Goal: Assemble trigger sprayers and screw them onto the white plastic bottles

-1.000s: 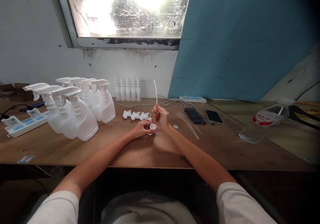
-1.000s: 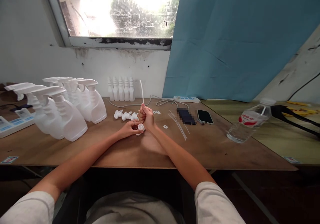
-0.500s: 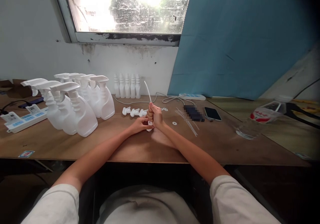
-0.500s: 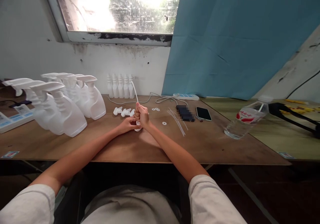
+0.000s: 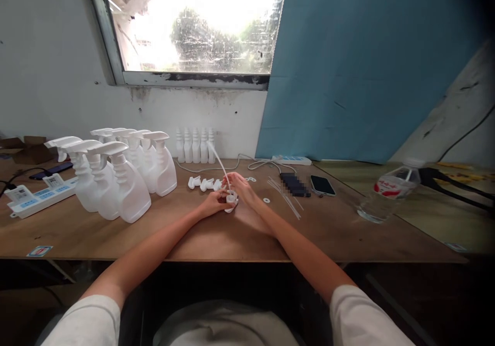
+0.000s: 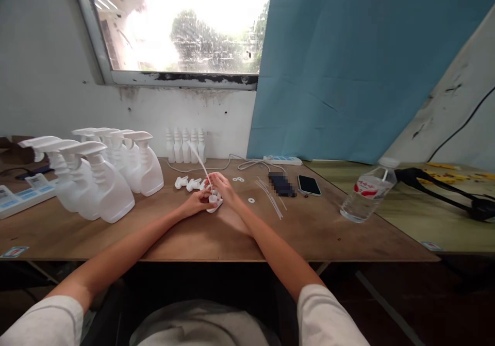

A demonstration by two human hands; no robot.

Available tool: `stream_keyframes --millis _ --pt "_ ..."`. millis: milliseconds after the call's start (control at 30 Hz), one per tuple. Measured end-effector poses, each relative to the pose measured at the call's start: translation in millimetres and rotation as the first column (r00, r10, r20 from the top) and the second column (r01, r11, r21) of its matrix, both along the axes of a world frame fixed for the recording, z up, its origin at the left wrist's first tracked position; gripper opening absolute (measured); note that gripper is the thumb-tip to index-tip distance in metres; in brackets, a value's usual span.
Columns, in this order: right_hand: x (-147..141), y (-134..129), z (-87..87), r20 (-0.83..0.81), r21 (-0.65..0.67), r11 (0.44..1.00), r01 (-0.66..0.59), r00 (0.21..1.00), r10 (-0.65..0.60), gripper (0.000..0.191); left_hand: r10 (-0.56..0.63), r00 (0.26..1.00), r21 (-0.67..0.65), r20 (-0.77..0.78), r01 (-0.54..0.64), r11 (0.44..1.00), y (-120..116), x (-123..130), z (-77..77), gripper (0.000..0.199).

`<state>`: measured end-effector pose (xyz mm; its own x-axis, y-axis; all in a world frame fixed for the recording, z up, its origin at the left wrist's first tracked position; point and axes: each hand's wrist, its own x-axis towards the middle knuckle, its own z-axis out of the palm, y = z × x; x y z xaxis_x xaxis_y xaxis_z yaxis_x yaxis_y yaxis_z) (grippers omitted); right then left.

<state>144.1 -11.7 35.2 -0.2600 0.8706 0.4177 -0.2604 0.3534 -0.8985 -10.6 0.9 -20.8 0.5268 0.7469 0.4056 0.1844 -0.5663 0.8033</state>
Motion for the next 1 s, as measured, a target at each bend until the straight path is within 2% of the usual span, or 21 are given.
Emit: stream_keyframes --millis 33,100,200,267,367,433,500,600,667,700,767,833,867,933,1000 --pt "8.9 -1.7 1.3 0.085 0.107 0.992 0.065 0.994 -0.074 0.041 0.005 1.0 0.008 -0.016 -0.004 1.0 -0.2 -0.5 0.4 0.041" --pt "26.4 -6.3 1.8 0.24 0.326 0.937 0.128 0.947 -0.213 0.033 0.004 0.999 0.023 -0.041 -0.003 1.0 -0.4 -1.2 0.8 0.038" --pt "43.4 -14.2 -3.8 0.441 0.506 0.862 -0.002 0.86 -0.257 0.028 -0.007 0.999 0.022 -0.039 0.008 1.0 -0.5 -1.4 0.6 0.037" --pt "47.1 -18.0 -10.5 0.53 0.541 0.836 -0.09 0.809 -0.256 0.024 -0.015 0.999 0.022 -0.033 0.016 1.0 -1.0 -1.1 0.4 0.036" --pt "48.4 -20.6 -20.5 0.575 0.559 0.818 -0.133 0.774 -0.267 0.019 -0.017 1.0 0.034 -0.02 0.018 0.999 -3.8 -0.7 1.8 0.035" --pt "50.1 -20.8 -25.4 0.55 0.552 0.827 -0.107 0.792 -0.265 0.021 -0.008 1.0 0.046 -0.018 0.009 0.999 -7.0 -0.2 4.2 0.035" --pt "52.4 -19.8 -28.6 0.468 0.538 0.843 -0.007 0.834 -0.292 0.022 0.02 1.0 0.036 -0.005 -0.02 0.999 -9.9 0.9 7.5 0.038" --pt "54.3 -15.6 -30.7 0.249 0.42 0.866 0.27 0.884 -0.396 0.025 0.068 0.988 -0.07 0.142 -0.058 0.996 -11.7 5.6 14.6 0.046" --pt "54.7 -11.7 -30.5 0.102 0.211 0.894 0.396 0.9 -0.423 0.033 0.081 0.961 -0.13 0.264 -0.047 0.99 -11.0 11.3 21.7 0.051" --pt "55.2 -9.7 -29.7 0.055 0.071 0.927 0.368 0.927 -0.372 0.037 0.076 0.95 -0.133 0.303 -0.038 0.99 -10.0 15.0 26.1 0.052" --pt "58.1 -5.7 -26.3 -0.033 -0.175 0.974 0.144 0.988 -0.152 0.039 0.053 0.949 -0.095 0.312 -0.025 0.995 -5.9 23.8 36.5 0.052" --pt "64.7 -0.5 -20.5 -0.131 -0.287 0.954 -0.084 0.99 0.048 0.037 0.024 0.975 -0.012 0.22 -0.022 1.0 3.6 33.1 48.8 0.048" --pt "69.7 3.1 -17.2 -0.171 -0.3 0.945 -0.126 0.982 0.077 0.035 0.001 0.99 0.053 0.139 -0.009 0.999 11.4 37.0 55.7 0.047" --pt "82.7 12.7 -10.7 -0.252 -0.31 0.949 -0.06 0.967 -0.021 0.029 -0.038 0.997 0.216 -0.065 0.051 0.975 35.2 41.5 70.7 0.053" --pt "99.2 24.3 -6.5 -0.328 -0.363 0.93 0.046 0.928 -0.174 0.024 0.008 0.964 0.36 -0.265 0.092 0.928 70.0 40.2 87.1 0.068"
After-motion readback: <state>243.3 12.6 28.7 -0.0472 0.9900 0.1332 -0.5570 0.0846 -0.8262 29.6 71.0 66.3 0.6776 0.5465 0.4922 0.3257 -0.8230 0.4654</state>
